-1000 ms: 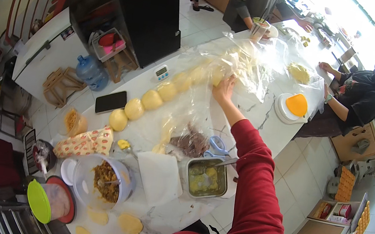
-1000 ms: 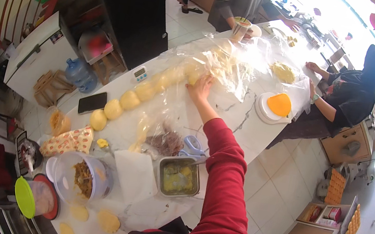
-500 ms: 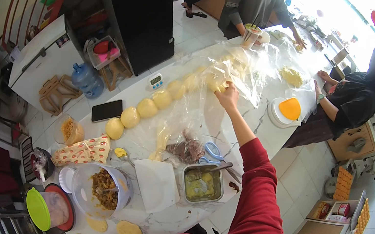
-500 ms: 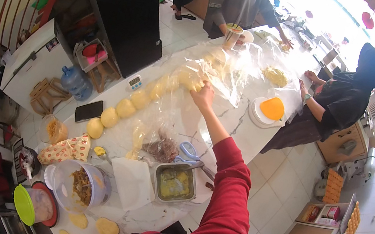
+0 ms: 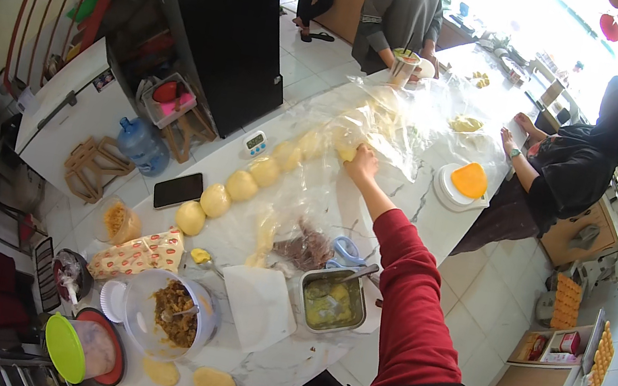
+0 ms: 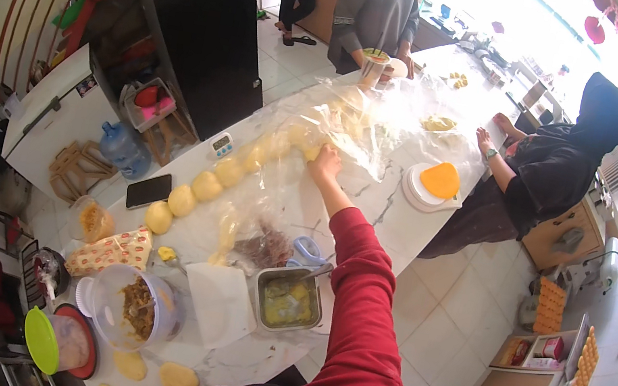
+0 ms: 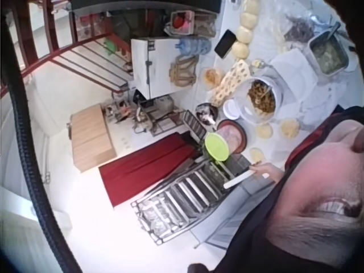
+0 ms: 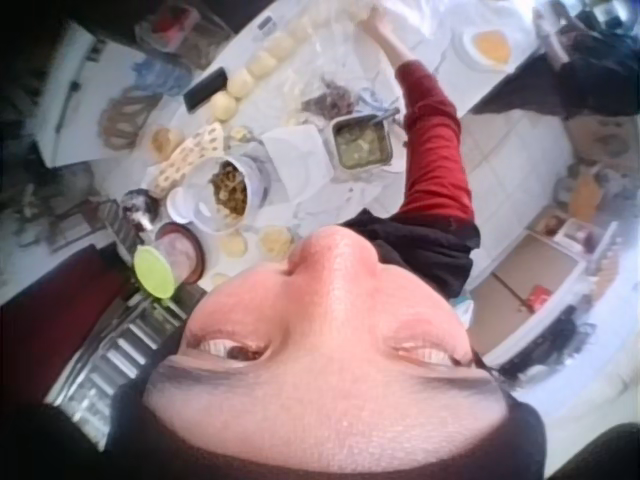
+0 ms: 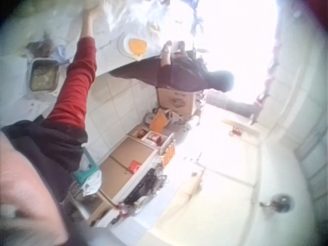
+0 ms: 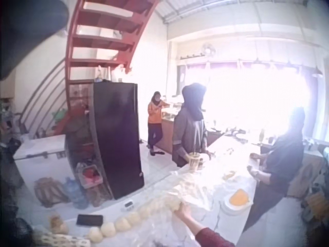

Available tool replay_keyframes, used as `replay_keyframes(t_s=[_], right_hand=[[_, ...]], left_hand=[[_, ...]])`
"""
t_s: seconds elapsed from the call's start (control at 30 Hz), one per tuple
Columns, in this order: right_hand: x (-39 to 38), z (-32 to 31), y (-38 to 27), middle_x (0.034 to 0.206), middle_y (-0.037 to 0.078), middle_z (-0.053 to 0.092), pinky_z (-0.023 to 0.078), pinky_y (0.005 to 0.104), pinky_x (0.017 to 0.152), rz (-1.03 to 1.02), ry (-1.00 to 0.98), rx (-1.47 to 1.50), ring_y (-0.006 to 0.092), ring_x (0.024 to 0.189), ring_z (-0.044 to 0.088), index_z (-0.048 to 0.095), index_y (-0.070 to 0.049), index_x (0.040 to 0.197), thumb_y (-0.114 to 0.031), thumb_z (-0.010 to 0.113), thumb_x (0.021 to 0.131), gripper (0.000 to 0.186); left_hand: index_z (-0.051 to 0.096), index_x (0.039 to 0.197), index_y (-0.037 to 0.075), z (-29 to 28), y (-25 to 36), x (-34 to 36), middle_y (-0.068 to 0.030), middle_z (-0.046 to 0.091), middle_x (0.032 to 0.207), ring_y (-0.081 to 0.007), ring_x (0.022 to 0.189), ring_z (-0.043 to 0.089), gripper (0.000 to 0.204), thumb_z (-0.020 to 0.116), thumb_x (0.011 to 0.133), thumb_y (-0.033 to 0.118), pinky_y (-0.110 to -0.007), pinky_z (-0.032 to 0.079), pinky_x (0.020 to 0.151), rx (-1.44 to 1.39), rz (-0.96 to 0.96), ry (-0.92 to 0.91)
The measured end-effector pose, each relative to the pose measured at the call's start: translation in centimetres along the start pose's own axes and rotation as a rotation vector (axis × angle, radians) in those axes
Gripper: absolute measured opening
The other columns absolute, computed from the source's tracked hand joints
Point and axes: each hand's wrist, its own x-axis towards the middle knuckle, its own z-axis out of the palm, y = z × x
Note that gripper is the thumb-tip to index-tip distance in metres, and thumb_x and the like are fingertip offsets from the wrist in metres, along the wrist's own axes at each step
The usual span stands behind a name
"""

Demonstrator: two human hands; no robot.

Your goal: The person flattens dough, adds filling from a container, folds the dough around the filling, and places the shaped pastry onto a tray. The person then flattens more dough portions using a rolling pin and folds them by hand.

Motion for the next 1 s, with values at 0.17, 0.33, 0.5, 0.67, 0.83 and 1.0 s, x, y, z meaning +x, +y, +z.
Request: replay_keyframes(t_s=[0.17, 0.33, 0.5, 0.67, 0.83, 1.0], right_hand=[[-2.6, -3.8, 1.1, 0.095, 0.018, 0.058, 0.046, 0.0387, 0.078, -0.184, 0.151, 0.115, 0.0292, 0.092, 0.056, 0.059, -0.006, 0.094, -0.024, 0.072, 0.058, 0.042], [-8.5, -10.9, 3.4, 0.100, 0.017, 0.057, 0.044, 0.0323, 0.078, -0.168, -0.139, 0.546, 0.0230, 0.095, 0.054, 0.052, -0.005, 0.106, -0.022, 0.070, 0.061, 0.051], [-20.7, -16.6, 3.5, 0.107, 0.012, 0.052, 0.045, 0.0312, 0.078, -0.341, -0.500, 1.504, 0.0206, 0.095, 0.053, 0.032, -0.010, 0.128, -0.011, 0.063, 0.071, 0.065], [-34.8, -18.5, -0.9, 0.106, 0.012, 0.049, 0.047, 0.0310, 0.077, -0.469, -0.722, 1.397, 0.0221, 0.092, 0.054, 0.000, -0.011, 0.139, -0.016, 0.070, 0.059, 0.106], [-49.6, -11.1, -9.1, 0.105, 0.005, 0.050, 0.046, 0.0308, 0.078, -0.648, -1.181, 0.622, 0.0162, 0.096, 0.051, 0.054, -0.008, 0.104, -0.009, 0.070, 0.064, 0.044], [-64.0, 0.5, -12.6, 0.109, 0.007, 0.052, 0.040, 0.0361, 0.089, -1.140, -1.174, 0.362, 0.0225, 0.105, 0.049, 0.054, -0.009, 0.104, -0.009, 0.071, 0.060, 0.047]], left_hand=[[0.044, 0.076, 0.009, 0.0, 0.1, 0.5, -0.0004, 0.038, 0.064, -0.0111, 0.054, 0.036, 0.021, 0.058, 0.079, 0.024, -0.027, 0.030, 0.047, -0.014, -0.018, -0.010], [0.043, 0.072, 0.010, -0.9, 0.4, 1.9, 0.0008, 0.036, 0.062, -0.0102, 0.053, 0.035, 0.021, 0.058, 0.079, 0.024, -0.026, 0.029, 0.046, -0.051, -0.047, -0.043], [0.043, 0.068, 0.011, -5.3, 1.2, 4.8, 0.0020, 0.034, 0.060, -0.0093, 0.051, 0.034, 0.022, 0.058, 0.079, 0.023, -0.026, 0.028, 0.044, -0.092, -0.088, -0.037], [0.042, 0.065, 0.012, -10.9, 2.1, 9.0, 0.0032, 0.033, 0.057, -0.0084, 0.050, 0.032, 0.024, 0.058, 0.079, 0.022, -0.026, 0.027, 0.043, -0.191, -0.128, -0.032], [0.046, 0.073, 0.010, -16.1, 1.9, 14.3, 0.0037, 0.034, 0.054, -0.0065, 0.045, 0.032, 0.021, 0.059, 0.080, 0.024, -0.023, 0.026, 0.041, -0.269, -0.139, -0.107], [0.046, 0.079, 0.004, -21.2, 1.5, 17.9, 0.0021, 0.037, 0.053, -0.0066, 0.043, 0.036, 0.015, 0.057, 0.083, 0.014, -0.021, 0.030, 0.040, -0.197, -0.151, -0.250]])
